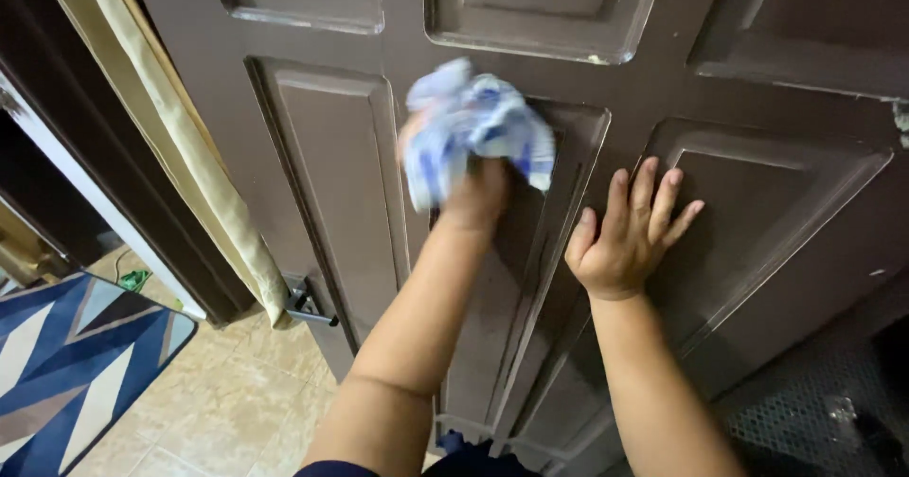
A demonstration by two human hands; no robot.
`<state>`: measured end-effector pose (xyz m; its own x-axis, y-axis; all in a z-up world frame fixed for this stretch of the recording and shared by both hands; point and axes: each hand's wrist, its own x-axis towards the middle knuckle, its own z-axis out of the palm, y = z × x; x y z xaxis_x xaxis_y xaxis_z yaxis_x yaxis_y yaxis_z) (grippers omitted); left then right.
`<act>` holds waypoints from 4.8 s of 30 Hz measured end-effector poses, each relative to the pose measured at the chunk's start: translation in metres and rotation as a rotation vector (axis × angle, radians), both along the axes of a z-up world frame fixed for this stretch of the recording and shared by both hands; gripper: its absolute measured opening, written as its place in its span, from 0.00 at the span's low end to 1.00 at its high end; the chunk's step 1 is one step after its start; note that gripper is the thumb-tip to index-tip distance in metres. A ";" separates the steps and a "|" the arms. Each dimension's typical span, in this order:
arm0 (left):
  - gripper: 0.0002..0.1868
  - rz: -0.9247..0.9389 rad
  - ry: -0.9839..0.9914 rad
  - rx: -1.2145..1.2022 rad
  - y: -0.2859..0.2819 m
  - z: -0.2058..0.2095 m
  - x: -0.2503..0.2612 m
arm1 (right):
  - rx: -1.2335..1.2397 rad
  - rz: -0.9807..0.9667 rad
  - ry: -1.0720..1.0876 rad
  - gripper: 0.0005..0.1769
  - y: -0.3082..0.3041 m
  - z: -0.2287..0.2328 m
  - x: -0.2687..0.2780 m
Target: Wiping down a wooden door with a cloth.
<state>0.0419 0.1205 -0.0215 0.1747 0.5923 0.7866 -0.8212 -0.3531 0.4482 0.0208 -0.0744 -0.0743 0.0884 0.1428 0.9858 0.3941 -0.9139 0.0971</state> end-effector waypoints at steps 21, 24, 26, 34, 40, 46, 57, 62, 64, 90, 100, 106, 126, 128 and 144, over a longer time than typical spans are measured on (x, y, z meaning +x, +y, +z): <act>0.11 0.447 -0.386 1.202 0.069 -0.265 0.026 | -0.026 0.048 -0.033 0.27 -0.002 0.001 -0.003; 0.17 0.387 -0.139 1.149 0.104 -0.175 0.011 | -0.022 0.047 -0.024 0.28 0.002 -0.001 -0.004; 0.22 0.385 0.052 0.950 0.109 -0.090 -0.004 | -0.017 0.040 -0.019 0.28 0.004 0.002 -0.003; 0.22 0.521 -0.064 0.616 0.091 -0.077 -0.002 | 0.261 0.082 0.153 0.37 0.068 -0.063 -0.020; 0.21 0.571 -0.015 0.583 0.081 -0.331 -0.001 | -0.043 -0.099 0.077 0.37 0.070 -0.082 -0.014; 0.17 0.523 -0.151 0.519 0.090 -0.141 0.011 | -0.036 -0.116 0.043 0.37 0.071 -0.083 -0.010; 0.14 0.443 -0.185 0.686 0.110 -0.142 0.018 | -0.052 -0.171 0.066 0.36 0.074 -0.084 -0.009; 0.16 0.238 -0.107 0.955 0.145 -0.382 0.007 | -0.047 -0.225 0.052 0.38 0.076 -0.088 -0.011; 0.10 0.058 0.029 1.116 0.161 -0.406 0.004 | -0.051 -0.210 0.072 0.37 0.075 -0.083 -0.012; 0.22 0.376 -0.071 0.905 0.032 -0.080 0.013 | -0.028 0.126 -0.029 0.29 0.055 -0.083 -0.017; 0.25 0.395 -0.230 0.925 -0.022 -0.164 0.028 | 0.153 0.029 -0.080 0.31 -0.036 -0.103 0.011; 0.07 0.116 -0.158 1.368 0.063 -0.343 0.016 | -0.065 0.000 -0.015 0.28 -0.026 -0.095 -0.001; 0.19 0.817 -0.064 0.682 0.115 -0.356 0.022 | -0.083 -0.026 -0.028 0.29 -0.025 -0.092 0.002; 0.21 0.844 -0.059 0.718 0.113 -0.364 0.003 | -0.080 -0.022 -0.027 0.29 -0.026 -0.098 -0.004; 0.26 0.331 -0.110 0.946 0.141 -0.193 0.032 | 0.348 0.036 0.191 0.34 0.068 -0.168 -0.049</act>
<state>0.0737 0.2612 -0.2142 0.0130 -0.2780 0.9605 -0.6371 -0.7427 -0.2064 -0.0277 -0.0059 -0.2427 0.2763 -0.1907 0.9420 0.4071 -0.8646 -0.2944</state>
